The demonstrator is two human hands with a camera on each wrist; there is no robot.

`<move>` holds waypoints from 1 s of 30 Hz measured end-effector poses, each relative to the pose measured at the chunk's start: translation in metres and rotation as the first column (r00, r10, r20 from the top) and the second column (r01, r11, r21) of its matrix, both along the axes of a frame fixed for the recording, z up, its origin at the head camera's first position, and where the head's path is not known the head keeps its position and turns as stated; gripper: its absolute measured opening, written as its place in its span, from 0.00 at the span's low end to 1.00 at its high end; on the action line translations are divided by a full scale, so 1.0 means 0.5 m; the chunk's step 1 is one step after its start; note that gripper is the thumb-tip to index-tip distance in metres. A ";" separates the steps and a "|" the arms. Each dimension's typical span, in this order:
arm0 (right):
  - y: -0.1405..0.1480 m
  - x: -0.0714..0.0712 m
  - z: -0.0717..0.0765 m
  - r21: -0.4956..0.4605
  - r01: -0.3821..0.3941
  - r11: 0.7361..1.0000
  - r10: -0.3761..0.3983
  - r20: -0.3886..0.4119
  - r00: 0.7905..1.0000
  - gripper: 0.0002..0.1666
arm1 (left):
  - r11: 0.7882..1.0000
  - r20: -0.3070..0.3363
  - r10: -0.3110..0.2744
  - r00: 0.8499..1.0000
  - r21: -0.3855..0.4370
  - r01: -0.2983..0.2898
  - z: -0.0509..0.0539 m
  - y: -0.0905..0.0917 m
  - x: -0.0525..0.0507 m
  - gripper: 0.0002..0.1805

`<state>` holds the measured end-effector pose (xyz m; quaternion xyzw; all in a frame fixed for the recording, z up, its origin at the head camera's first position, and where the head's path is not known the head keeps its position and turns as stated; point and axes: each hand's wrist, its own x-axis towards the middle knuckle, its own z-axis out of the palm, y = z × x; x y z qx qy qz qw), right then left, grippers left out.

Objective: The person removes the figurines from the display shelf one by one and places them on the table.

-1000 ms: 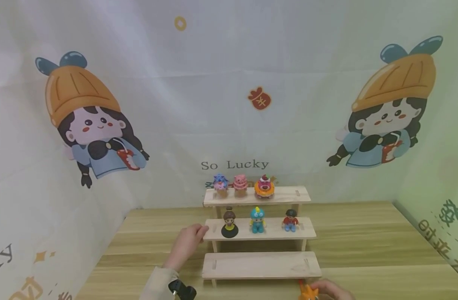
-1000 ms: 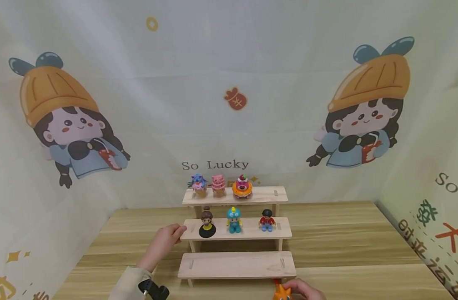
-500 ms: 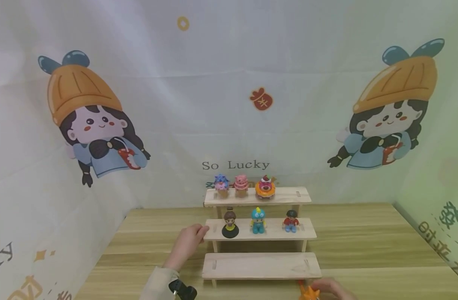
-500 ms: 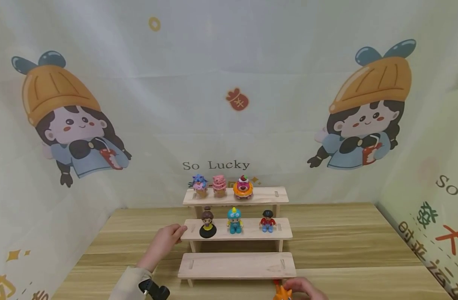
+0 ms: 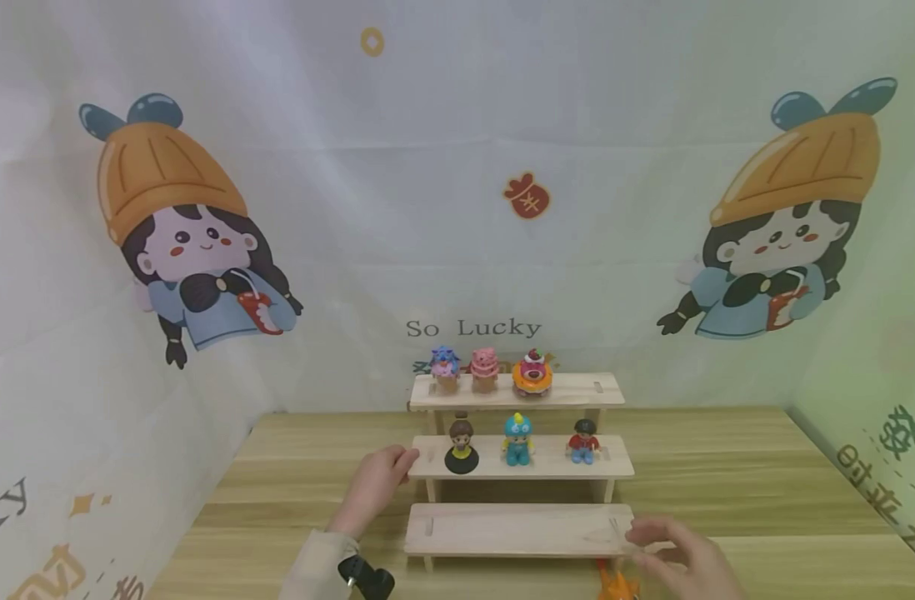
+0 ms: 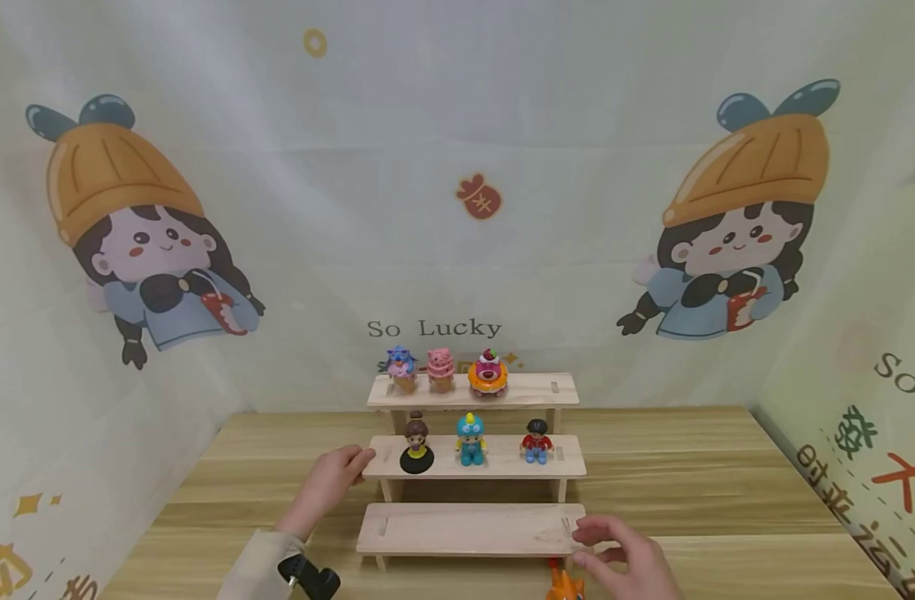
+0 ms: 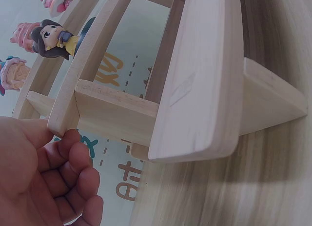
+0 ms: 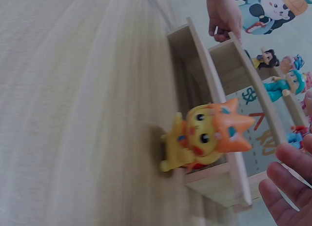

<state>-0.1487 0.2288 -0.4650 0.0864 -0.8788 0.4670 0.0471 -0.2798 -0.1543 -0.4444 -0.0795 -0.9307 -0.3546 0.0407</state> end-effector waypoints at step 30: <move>-0.047 -0.162 0.177 0.096 0.035 0.995 0.006 -0.400 0.916 0.08 | 0.999 0.007 -0.009 1.000 -0.040 0.009 0.007 0.002 -0.002 0.19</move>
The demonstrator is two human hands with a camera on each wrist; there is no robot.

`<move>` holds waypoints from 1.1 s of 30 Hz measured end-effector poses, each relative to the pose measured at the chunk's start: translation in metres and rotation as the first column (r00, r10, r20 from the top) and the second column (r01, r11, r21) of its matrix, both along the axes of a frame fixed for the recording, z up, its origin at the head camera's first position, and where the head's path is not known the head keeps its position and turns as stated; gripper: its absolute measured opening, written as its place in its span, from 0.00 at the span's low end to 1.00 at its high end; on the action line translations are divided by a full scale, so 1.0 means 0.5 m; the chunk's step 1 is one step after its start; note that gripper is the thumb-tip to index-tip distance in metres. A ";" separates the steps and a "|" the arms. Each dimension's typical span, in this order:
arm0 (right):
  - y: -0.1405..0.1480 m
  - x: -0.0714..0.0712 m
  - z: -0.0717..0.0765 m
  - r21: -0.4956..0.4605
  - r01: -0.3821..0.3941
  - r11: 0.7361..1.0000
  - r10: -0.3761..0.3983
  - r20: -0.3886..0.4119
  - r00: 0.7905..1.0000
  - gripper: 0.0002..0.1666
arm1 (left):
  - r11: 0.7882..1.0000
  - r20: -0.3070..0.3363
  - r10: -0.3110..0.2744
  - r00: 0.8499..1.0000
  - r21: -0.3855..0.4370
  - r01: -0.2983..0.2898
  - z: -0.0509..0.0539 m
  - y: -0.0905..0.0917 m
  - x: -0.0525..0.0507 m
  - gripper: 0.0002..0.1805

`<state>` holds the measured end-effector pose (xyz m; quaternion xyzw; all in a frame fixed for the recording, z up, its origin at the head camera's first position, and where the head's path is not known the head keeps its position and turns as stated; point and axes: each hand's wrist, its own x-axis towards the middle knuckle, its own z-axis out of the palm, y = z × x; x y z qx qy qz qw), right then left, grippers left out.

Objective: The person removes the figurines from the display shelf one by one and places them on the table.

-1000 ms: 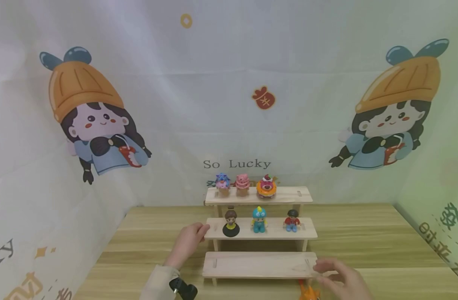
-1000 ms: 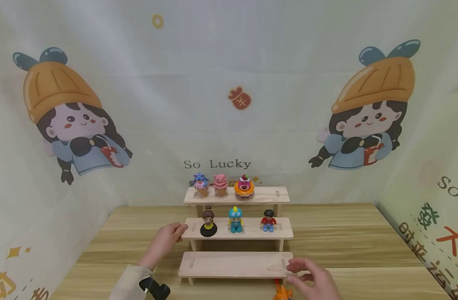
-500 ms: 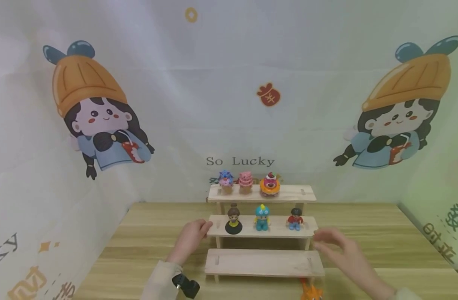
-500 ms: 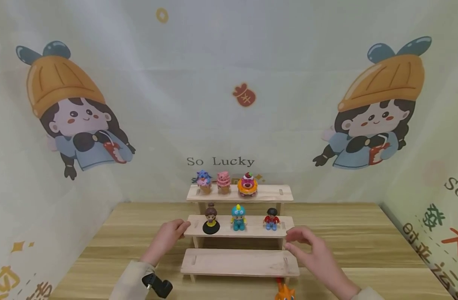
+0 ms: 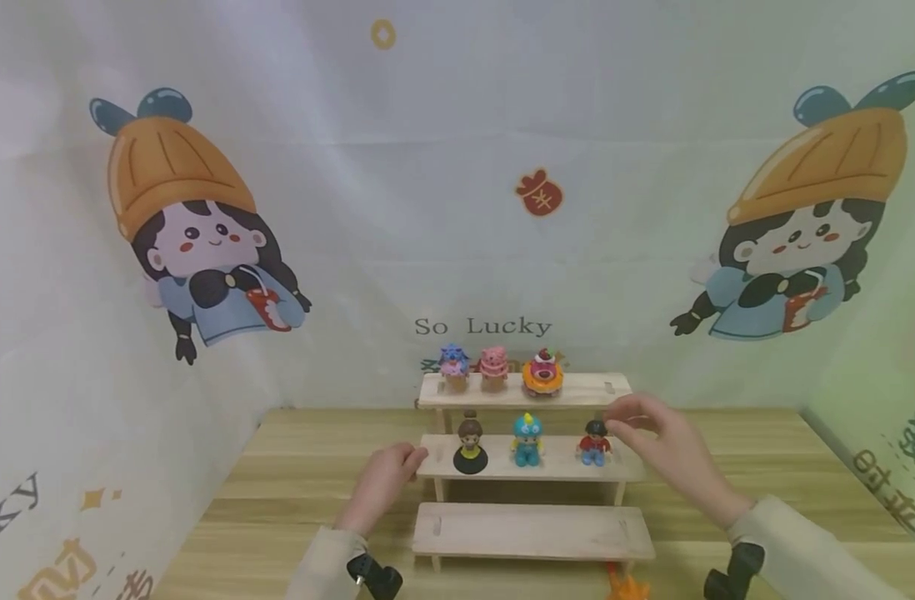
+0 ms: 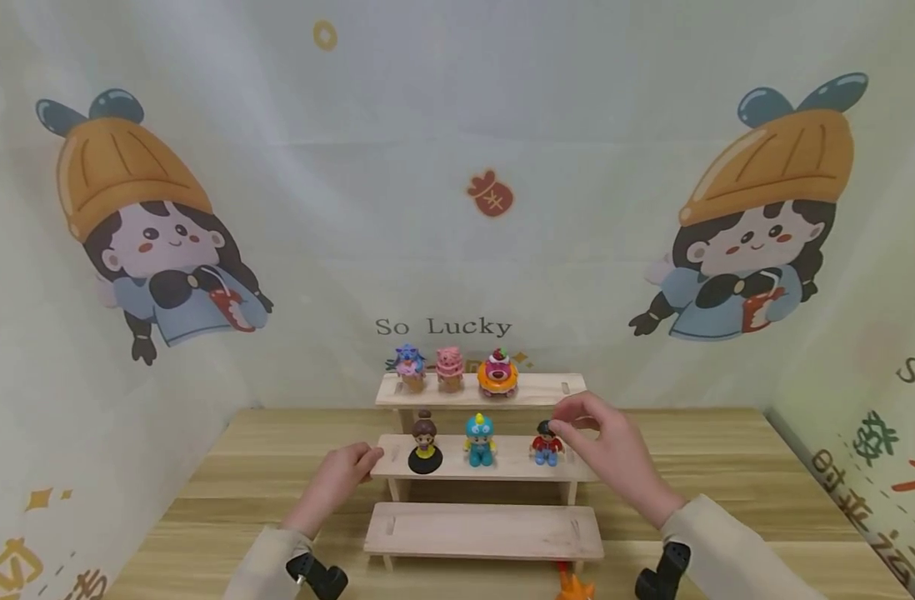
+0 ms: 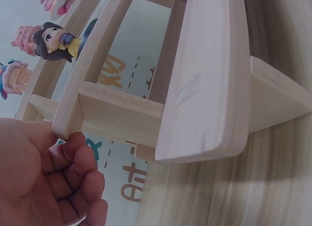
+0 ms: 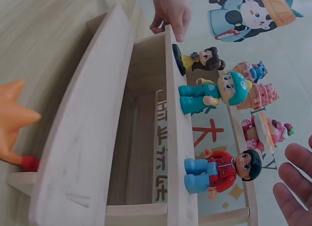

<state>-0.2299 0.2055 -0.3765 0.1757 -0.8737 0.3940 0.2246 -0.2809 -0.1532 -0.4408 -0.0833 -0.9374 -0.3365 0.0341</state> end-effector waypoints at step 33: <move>-0.088 -0.149 0.062 0.031 0.008 1.000 -0.015 0.250 0.968 0.23 | 1.000 -0.011 0.011 1.000 0.009 -0.011 -0.004 0.000 0.008 0.19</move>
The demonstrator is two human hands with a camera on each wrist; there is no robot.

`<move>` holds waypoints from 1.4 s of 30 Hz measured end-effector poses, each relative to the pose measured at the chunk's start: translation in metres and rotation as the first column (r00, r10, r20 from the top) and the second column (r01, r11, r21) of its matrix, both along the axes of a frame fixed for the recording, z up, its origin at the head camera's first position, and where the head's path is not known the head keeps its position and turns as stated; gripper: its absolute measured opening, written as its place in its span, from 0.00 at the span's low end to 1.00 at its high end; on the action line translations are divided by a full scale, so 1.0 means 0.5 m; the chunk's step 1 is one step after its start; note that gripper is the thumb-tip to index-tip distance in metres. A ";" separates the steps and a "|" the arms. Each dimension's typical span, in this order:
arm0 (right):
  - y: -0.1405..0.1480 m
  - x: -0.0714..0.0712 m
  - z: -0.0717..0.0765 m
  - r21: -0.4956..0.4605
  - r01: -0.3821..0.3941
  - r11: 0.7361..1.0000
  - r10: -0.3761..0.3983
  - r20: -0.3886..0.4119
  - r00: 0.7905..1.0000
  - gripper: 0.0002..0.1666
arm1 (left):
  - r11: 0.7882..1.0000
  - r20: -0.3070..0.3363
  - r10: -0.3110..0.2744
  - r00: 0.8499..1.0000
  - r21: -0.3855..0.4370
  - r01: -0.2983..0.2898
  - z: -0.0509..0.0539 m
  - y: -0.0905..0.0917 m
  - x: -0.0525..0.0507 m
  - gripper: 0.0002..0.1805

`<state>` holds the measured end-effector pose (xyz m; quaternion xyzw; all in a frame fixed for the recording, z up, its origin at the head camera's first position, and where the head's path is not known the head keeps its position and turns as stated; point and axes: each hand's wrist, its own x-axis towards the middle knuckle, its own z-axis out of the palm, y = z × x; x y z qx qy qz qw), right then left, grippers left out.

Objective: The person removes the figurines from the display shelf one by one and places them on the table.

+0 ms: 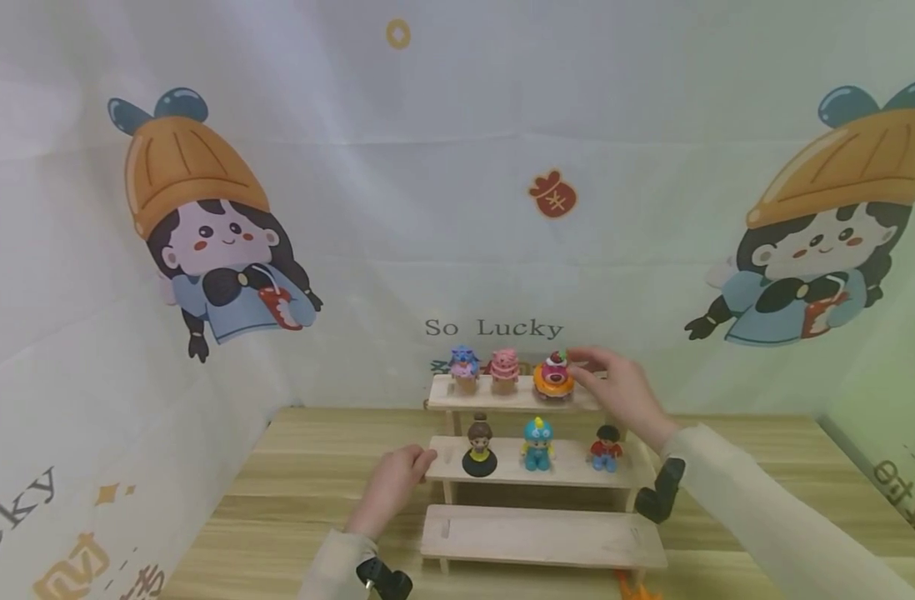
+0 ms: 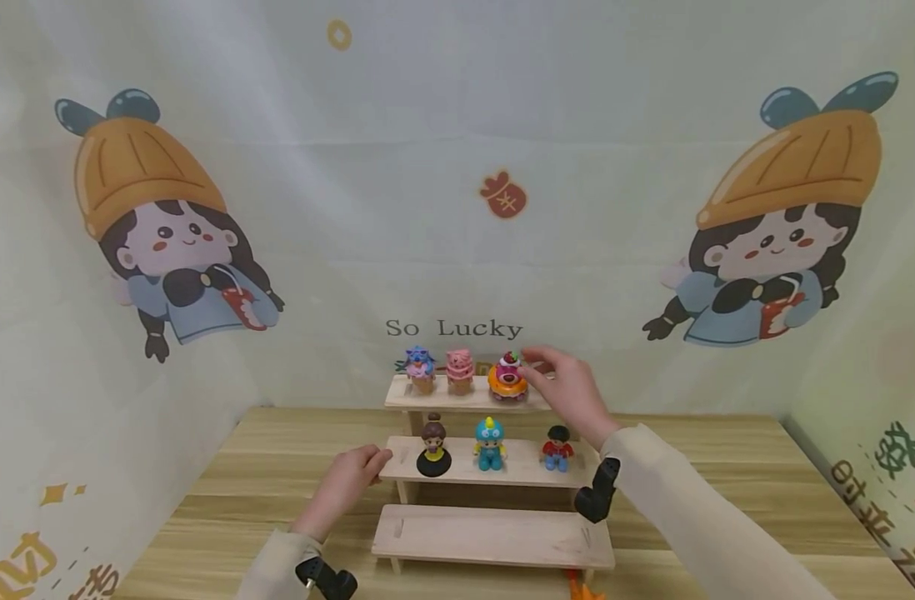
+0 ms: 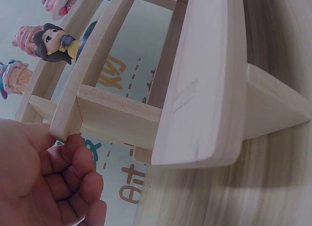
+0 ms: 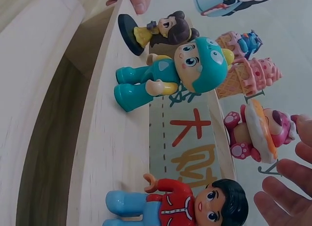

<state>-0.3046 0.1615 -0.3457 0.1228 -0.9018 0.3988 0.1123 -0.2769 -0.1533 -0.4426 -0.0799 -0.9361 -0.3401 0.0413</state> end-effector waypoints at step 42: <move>-0.036 -0.022 0.011 -0.101 0.012 0.995 -0.003 0.085 0.996 0.19 | 1.000 0.017 0.013 1.000 0.017 -0.013 0.002 0.005 0.005 0.19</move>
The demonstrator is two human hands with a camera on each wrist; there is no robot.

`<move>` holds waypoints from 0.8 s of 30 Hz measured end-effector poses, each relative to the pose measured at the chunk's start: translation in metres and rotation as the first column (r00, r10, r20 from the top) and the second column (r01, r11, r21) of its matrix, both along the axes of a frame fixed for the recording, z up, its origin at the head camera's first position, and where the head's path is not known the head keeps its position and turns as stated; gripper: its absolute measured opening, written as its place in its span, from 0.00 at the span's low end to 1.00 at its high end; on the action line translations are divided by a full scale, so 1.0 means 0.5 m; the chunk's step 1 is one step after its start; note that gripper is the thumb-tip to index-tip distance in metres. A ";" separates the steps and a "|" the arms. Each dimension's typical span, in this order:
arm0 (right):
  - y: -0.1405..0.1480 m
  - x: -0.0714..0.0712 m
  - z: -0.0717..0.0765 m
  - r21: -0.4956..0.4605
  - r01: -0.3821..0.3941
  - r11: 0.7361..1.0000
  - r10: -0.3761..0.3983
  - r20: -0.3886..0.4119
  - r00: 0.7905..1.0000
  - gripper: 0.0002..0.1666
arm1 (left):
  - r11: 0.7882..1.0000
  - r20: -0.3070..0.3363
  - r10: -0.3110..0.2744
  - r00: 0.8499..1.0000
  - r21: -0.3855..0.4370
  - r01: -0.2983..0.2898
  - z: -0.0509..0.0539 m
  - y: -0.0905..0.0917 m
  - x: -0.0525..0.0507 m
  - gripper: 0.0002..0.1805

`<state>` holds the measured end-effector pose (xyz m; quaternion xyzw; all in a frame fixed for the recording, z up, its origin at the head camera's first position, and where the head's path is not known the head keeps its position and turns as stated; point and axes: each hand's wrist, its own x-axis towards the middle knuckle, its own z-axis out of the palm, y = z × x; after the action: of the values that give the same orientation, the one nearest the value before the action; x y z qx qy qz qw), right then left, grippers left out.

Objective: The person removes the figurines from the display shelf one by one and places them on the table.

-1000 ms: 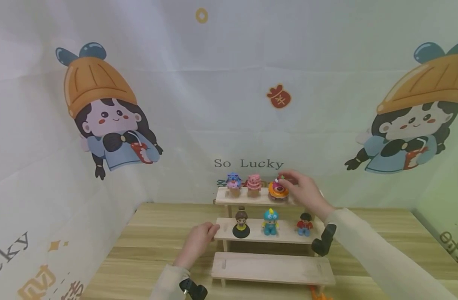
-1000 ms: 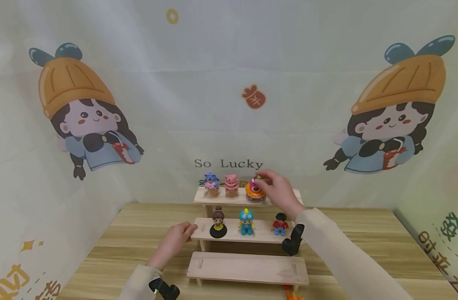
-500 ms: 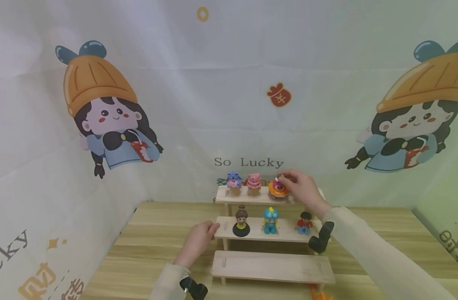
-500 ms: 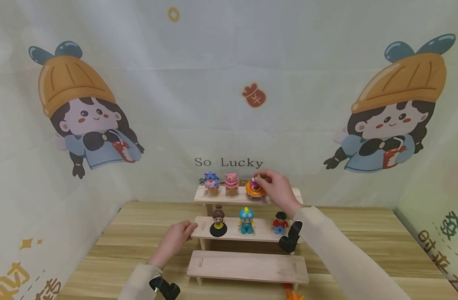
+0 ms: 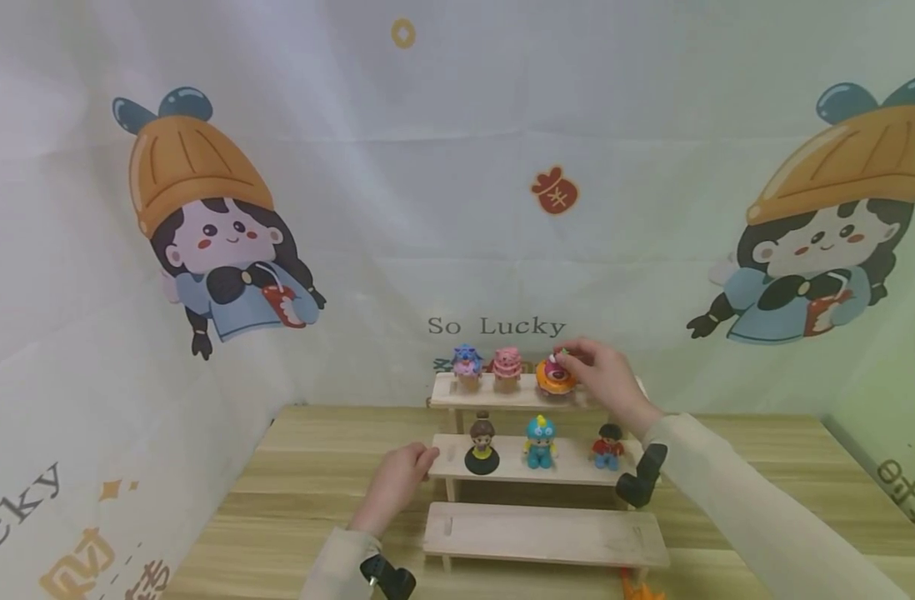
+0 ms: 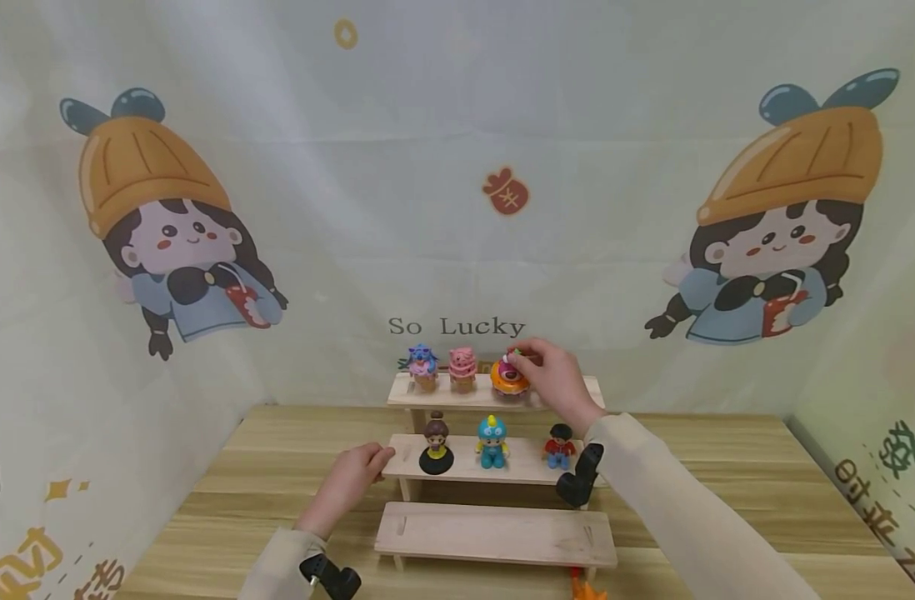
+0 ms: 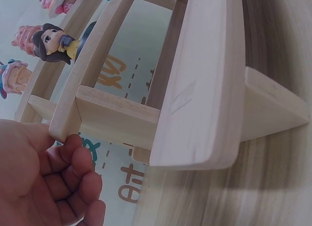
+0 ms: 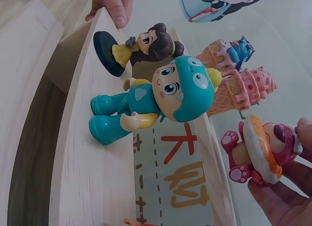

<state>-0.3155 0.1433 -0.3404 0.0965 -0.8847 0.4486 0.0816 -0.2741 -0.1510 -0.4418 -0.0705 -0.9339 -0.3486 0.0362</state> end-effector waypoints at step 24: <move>0.009 0.054 0.019 -0.009 -0.025 1.000 0.024 -0.097 0.995 0.16 | 1.000 -0.017 -0.017 1.000 0.016 0.017 -0.006 -0.002 -0.002 0.19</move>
<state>-0.2886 0.1480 -0.3312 0.1284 -0.8762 0.4489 0.1193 -0.2754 -0.1518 -0.4447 -0.0809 -0.9302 -0.3557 0.0415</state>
